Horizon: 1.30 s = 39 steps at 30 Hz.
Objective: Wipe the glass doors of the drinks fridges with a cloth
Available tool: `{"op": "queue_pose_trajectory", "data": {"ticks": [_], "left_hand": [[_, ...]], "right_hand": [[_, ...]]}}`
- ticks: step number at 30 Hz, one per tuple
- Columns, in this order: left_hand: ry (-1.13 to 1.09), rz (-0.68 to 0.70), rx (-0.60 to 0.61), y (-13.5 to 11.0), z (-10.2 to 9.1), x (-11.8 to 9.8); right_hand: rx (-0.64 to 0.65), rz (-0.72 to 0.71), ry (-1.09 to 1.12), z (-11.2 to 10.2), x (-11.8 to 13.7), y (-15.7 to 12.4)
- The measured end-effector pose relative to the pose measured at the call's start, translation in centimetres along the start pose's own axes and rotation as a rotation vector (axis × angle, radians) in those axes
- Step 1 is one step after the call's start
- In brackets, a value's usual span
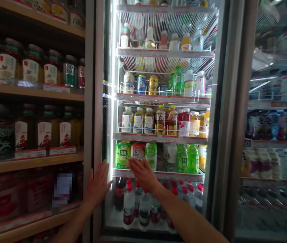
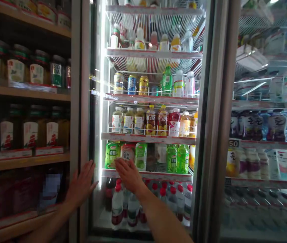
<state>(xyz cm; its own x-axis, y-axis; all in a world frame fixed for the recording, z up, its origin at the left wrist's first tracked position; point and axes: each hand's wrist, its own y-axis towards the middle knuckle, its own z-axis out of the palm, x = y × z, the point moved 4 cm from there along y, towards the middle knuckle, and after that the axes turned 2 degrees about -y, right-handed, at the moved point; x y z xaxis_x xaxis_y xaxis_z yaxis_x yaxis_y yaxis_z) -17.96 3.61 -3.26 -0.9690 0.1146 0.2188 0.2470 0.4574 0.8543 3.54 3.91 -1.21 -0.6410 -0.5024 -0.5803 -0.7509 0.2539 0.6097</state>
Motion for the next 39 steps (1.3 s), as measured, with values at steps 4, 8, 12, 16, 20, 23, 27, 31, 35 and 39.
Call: {"op": "queue_pose_trajectory", "data": {"ticks": [4,8,12,16,20,23,27,31,35,39], "left_hand": [[0.015,0.013,0.023,-0.7,0.2,0.3],[-0.02,0.027,0.008,-0.1,0.1,-0.4],[-0.043,0.051,-0.054,1.5,-0.8,-2.6],[-0.075,0.125,-0.092,3.4,-1.9,-5.8],[-0.114,0.152,-0.122,5.2,-2.5,-8.5],[-0.118,0.192,-0.158,6.3,-2.7,-10.5],[-0.152,0.208,-0.17,7.4,-3.1,-12.7],[-0.172,0.216,-0.171,8.9,-3.9,-14.4],[-0.192,0.222,-0.195,10.0,-4.6,-16.2],[-0.196,0.268,-0.193,10.7,-4.6,-17.7]], "right_hand": [[0.003,-0.041,0.01,0.5,0.8,-0.5],[-0.02,-0.003,-0.019,-0.2,-0.2,-0.9],[-0.102,0.163,-0.103,-1.6,-2.5,-1.2],[-0.058,0.044,-0.146,-2.4,-4.0,-3.0],[-0.108,0.23,-0.196,-4.4,-8.0,-3.5],[-0.163,0.325,-0.243,-5.7,-9.6,-5.0],[-0.111,0.155,-0.271,-5.9,-9.5,-8.6],[-0.203,0.354,-0.311,-7.7,-13.1,-10.0],[-0.232,0.487,-0.324,-8.3,-14.4,-11.5],[-0.145,0.327,-0.289,-7.4,-13.0,-13.6]]}}
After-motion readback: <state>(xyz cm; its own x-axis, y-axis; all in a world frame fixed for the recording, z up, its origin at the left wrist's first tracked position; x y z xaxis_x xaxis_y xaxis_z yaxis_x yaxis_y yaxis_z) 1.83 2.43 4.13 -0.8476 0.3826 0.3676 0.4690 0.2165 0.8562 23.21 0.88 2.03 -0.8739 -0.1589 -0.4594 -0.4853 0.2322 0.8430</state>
